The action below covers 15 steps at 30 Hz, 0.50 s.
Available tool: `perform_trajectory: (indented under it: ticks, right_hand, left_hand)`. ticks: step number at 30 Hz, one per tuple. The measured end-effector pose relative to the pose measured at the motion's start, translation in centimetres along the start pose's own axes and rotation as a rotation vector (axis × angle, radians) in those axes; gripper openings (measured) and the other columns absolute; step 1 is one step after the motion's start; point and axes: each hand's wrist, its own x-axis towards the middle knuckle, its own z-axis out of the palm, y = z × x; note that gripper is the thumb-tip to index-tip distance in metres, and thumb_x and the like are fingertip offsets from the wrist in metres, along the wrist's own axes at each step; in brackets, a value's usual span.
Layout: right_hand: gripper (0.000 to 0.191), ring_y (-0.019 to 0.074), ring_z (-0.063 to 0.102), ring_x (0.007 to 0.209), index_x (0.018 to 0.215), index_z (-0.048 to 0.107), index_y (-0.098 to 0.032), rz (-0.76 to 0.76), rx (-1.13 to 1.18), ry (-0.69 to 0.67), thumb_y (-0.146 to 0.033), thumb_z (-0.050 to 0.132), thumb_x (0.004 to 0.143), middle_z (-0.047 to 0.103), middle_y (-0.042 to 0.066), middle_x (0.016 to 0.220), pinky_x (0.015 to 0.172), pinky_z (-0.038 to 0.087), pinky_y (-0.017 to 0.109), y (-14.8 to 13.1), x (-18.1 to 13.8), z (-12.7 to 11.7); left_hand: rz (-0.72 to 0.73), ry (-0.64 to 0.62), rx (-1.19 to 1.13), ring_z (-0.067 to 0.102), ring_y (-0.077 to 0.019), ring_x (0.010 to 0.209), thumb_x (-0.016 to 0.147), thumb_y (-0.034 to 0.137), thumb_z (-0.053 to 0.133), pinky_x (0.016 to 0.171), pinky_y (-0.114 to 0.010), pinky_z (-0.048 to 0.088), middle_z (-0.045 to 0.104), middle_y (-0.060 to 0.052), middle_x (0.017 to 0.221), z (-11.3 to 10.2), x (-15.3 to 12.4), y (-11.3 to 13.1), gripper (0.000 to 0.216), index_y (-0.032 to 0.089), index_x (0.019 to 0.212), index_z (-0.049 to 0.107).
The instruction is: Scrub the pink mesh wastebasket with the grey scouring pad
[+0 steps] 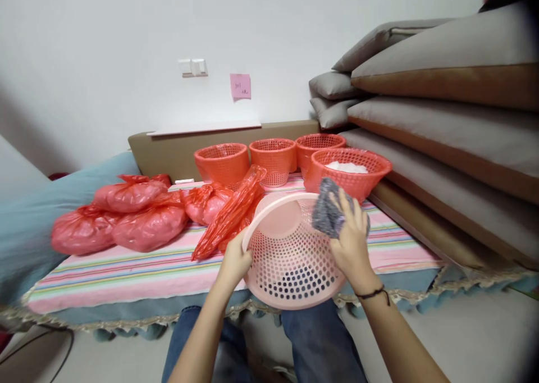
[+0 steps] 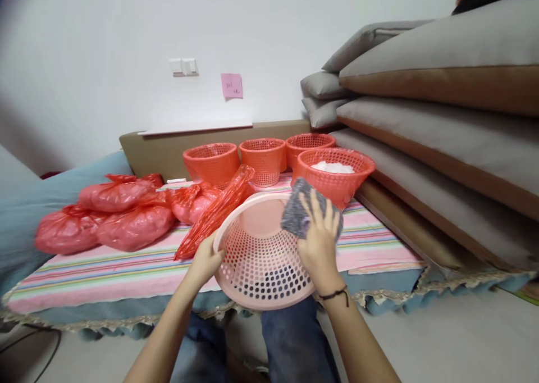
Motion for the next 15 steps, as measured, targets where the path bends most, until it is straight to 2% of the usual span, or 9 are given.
perform_trajectory:
  ticks: [3,6,8,11,15]
  right_hand:
    - [0.099,0.0396,0.004,0.152,0.156,0.029,-0.039,-0.298,-0.106,-0.164,-0.001,0.049,0.067,0.019,-0.009,0.166,0.117,0.009,0.074,-4.0,3.3,-0.7]
    - [0.096,0.0382,0.003,0.152,0.155,0.030,-0.040,-0.428,-0.145,-0.223,0.000,0.051,0.070,0.023,-0.009,0.165,0.118,0.008,0.072,-5.8,4.2,-0.3]
    - [0.097,0.0382,0.004,0.152,0.156,0.026,-0.040,-0.405,-0.155,-0.216,-0.001,0.052,0.071,0.022,-0.008,0.165,0.117,0.011,0.072,-5.6,3.9,0.0]
    - [0.102,0.0388,0.002,0.152,0.158,0.018,-0.040,-0.300,-0.171,-0.172,0.000,0.050,0.070,0.015,-0.007,0.167,0.117,0.013,0.073,-4.0,3.0,-0.1]
    - [0.102,0.0415,-0.001,0.152,0.160,0.014,-0.035,-0.042,-0.154,-0.084,-0.001,0.048,0.070,0.003,-0.004,0.169,0.115,0.015,0.074,-0.7,0.5,-0.2]
  left_hand:
    - [0.093,-0.173,0.047,0.067,-0.0248,0.111,0.057,0.000,0.043,0.108,-0.044,0.046,0.074,-0.006,0.119,-1.2,2.8,2.9,0.067,0.016,0.116,0.070]
    - [0.113,-0.151,0.051,0.062,-0.0247,0.121,0.060,0.000,0.046,0.113,-0.044,0.041,0.068,-0.008,0.131,-0.7,3.4,3.4,0.070,0.016,0.125,0.065]
    - [0.059,-0.057,0.029,0.061,-0.0257,0.123,0.065,0.004,0.052,0.113,-0.045,0.040,0.066,-0.009,0.133,0.4,2.3,2.3,0.065,0.017,0.128,0.062]
    - [-0.036,0.063,-0.039,0.060,-0.0261,0.125,0.070,0.010,0.056,0.113,-0.045,0.041,0.065,-0.010,0.134,2.6,-0.9,-0.2,0.060,0.017,0.130,0.059]
    - [-0.088,0.127,-0.118,0.055,-0.0261,0.132,0.074,0.014,0.056,0.115,-0.045,0.038,0.060,-0.014,0.140,5.5,-4.4,-2.7,0.063,0.016,0.137,0.051]
